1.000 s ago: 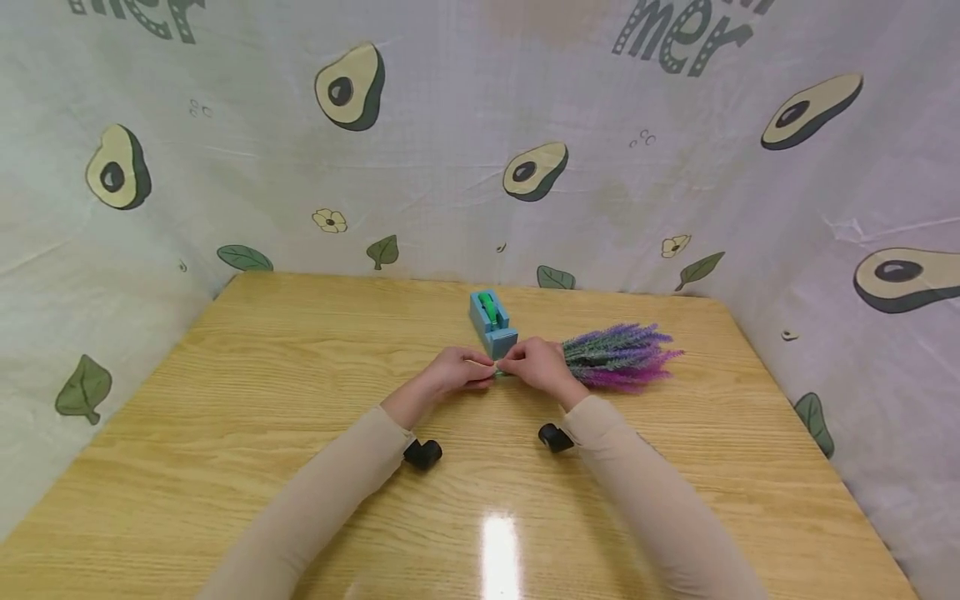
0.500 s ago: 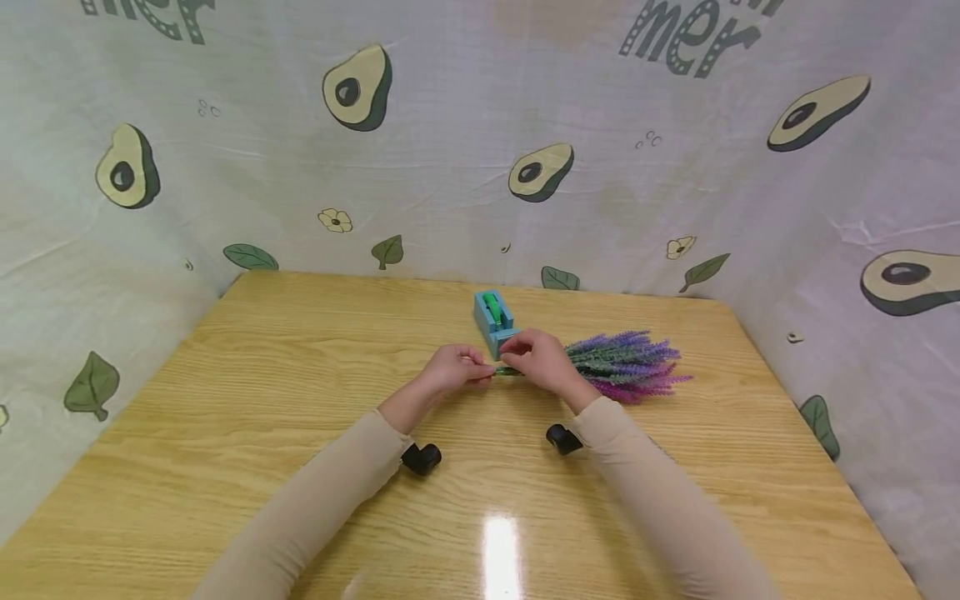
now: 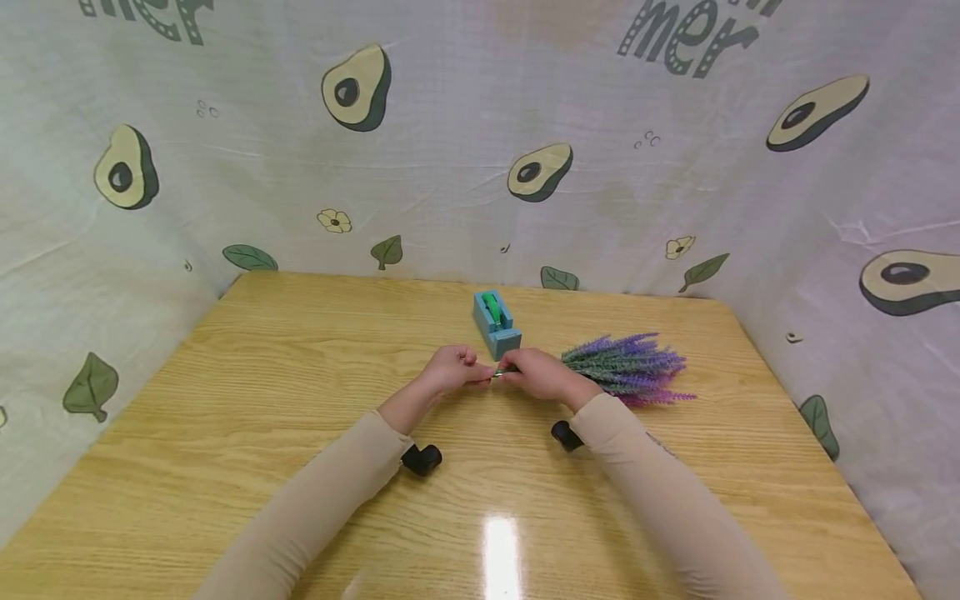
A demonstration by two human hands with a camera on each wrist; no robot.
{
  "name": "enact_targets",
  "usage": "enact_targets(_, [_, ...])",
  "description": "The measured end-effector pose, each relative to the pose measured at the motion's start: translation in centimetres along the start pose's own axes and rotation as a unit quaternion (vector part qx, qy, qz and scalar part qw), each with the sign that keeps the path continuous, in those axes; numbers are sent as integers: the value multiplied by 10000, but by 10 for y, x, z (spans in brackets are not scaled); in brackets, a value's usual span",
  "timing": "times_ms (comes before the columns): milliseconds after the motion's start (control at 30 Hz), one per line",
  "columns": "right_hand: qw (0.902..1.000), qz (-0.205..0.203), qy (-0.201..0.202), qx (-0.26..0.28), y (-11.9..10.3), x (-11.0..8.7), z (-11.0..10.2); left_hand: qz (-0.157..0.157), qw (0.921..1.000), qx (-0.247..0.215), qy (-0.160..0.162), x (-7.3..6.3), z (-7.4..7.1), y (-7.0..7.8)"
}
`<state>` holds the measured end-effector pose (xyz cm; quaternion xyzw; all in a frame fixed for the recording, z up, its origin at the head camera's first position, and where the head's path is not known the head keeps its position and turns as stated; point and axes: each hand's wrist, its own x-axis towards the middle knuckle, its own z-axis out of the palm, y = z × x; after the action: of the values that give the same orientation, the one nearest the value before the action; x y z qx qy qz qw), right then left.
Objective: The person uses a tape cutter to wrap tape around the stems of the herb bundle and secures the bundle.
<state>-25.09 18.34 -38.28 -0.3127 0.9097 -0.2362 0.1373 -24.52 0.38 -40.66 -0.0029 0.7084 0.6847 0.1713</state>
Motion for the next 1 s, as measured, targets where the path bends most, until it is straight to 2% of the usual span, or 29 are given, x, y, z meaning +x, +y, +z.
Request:
enact_targets(167, [9991, -239, -288, -191, 2, 1, -1, 6, 9999, 125, 26, -1, 1, 0])
enact_targets(367, [9972, -202, 185, -702, 4, -4, 0, -48, 9999, 104, 93, 0, -3, -2])
enact_targets(467, [9938, -368, 321, -1003, 5, -9, -2, -137, 9993, 341, -107, -1, -5, 0])
enact_targets(533, [9919, -479, 352, -1125, 4, -11, -3, -83, 9971, 644, -399, -2, -7, 1])
enact_targets(600, [9897, -560, 321, -1275, 2, -13, -2, 83, 9893, 1248, -749, -2, -9, 1])
enact_targets(633, [9885, -603, 300, -1356, 1, -13, -2, 208, 9826, 1604, -913, -3, -10, 1])
enact_targets(733, [9862, -673, 213, -1498, -3, -14, 1, 660, 9548, 2596, -1289, -4, -14, 0])
enact_targets(800, [9853, -716, 173, -1541, -5, -15, 3, 896, 9386, 3021, -1407, -5, -16, -1])
enact_targets(900, [9856, -766, 145, -1504, -6, -16, 7, 1065, 9276, 3301, -1387, -6, -18, -1])
enact_targets(1000, [9856, -756, 157, -1502, -5, -17, 12, 1093, 9250, 3402, -1294, -7, -19, -3])
